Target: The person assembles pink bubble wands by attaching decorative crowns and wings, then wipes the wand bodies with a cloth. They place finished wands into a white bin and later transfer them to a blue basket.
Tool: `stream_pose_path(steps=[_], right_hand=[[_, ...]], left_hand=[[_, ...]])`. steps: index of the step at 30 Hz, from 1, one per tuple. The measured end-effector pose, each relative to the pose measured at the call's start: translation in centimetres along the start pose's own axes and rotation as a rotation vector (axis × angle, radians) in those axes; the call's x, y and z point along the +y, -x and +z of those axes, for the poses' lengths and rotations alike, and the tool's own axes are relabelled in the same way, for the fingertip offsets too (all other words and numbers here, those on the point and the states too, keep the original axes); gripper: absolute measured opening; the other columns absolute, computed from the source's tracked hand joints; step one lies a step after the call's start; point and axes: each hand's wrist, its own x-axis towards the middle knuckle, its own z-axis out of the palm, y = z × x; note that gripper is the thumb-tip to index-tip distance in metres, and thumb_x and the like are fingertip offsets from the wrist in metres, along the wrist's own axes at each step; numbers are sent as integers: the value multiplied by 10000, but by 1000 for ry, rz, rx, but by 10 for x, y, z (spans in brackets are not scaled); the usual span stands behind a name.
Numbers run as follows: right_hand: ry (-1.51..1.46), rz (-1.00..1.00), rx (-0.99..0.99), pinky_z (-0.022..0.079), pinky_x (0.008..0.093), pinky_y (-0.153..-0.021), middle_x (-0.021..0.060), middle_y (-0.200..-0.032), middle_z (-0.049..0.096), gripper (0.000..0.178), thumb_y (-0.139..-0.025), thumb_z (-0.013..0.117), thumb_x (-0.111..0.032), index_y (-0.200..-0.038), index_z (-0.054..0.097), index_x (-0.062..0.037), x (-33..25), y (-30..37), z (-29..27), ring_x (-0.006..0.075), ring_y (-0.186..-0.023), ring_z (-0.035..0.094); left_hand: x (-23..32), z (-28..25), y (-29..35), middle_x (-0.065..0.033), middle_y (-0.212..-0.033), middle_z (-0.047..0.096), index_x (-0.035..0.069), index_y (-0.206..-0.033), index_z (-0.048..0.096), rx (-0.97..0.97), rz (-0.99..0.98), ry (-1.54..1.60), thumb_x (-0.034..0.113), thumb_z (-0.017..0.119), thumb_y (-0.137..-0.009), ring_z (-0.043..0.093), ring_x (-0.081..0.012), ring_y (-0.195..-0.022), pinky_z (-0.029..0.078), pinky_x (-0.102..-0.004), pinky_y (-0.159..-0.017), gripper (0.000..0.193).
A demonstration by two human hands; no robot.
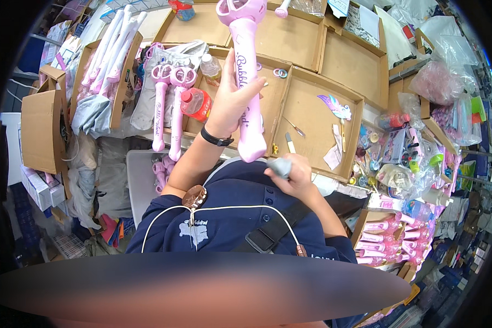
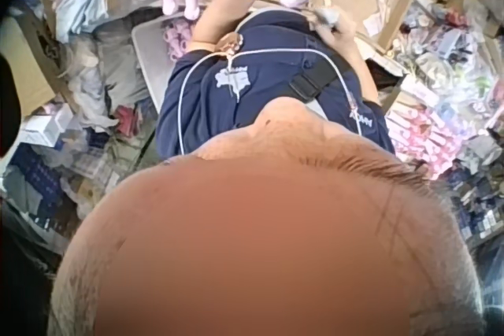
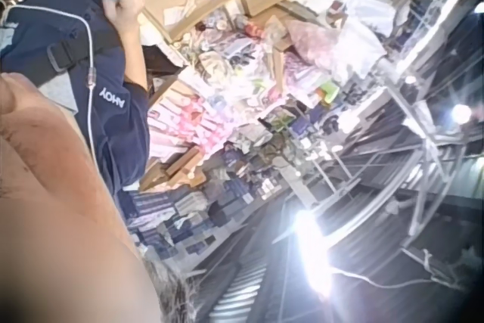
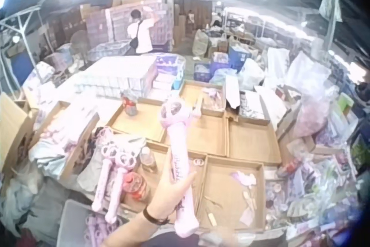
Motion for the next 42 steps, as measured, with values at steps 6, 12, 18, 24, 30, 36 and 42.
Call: stream_pose_path(steps=[6, 12, 18, 24, 30, 36, 42], right_hand=[[111, 29, -203, 372, 325, -439, 66, -598, 491, 229, -679, 756, -139, -811, 603, -32, 6, -4, 10, 228, -481, 489], [30, -25, -123, 352, 324, -432, 59, -562, 453, 233, -673, 758, -185, -786, 612, -42, 7, -1, 5, 216, -470, 477], [121, 47, -163, 343, 322, -423, 49, -559, 456, 284, -648, 777, -237, -788, 617, -48, 9, -14, 11, 213, -463, 464], [258, -63, -185, 331, 326, -416, 42, -538, 389, 226, -606, 738, -124, -659, 522, -80, 10, -16, 11, 213, -460, 446], [201, -228, -260, 339, 328, -424, 44, -557, 402, 199, -559, 707, -80, -637, 524, -87, 12, -9, 6, 211, -481, 457], [-118, 275, 113, 439, 259, -560, 40, -714, 570, 269, -732, 729, -61, -966, 602, -25, 9, 22, 3, 152, -593, 551], [-432, 624, 456, 410, 184, -594, -6, -818, 552, 343, -829, 629, -29, -1144, 495, -16, 15, 35, 2, 54, -657, 500]], left_hand=[[-12, 0, -3, -66, -1130, 454, 32, -1424, 70, 12, 137, -101, 26, 614, -796, 509, -97, -872, 468, -226, -703, 831], [-6, -2, 1, -30, -870, 528, 66, -1425, 105, 54, -18, 96, 138, 578, -875, 521, -70, -681, 461, -209, -575, 729], [-10, -2, 1, -16, -879, 523, 73, -1426, 125, 41, -32, 72, 169, 581, -882, 516, -62, -671, 453, -207, -556, 716], [-21, -4, 3, -13, -1003, 509, 68, -1425, 137, 52, -64, 80, 148, 609, -863, 519, -58, -744, 456, -204, -622, 738], [-23, -4, 6, -31, -1012, 512, 80, -1422, 155, 54, -130, 131, 136, 605, -864, 525, -66, -761, 470, -218, -617, 719], [-12, -15, 5, -80, -973, 522, 101, -1355, 272, -67, -348, 476, 193, 544, -901, 532, -113, -764, 499, -246, -604, 537], [-22, -24, -4, -110, -1067, 461, -18, -1195, 342, -303, -627, 1316, 242, 507, -902, 503, -141, -779, 479, -253, -563, 425]])
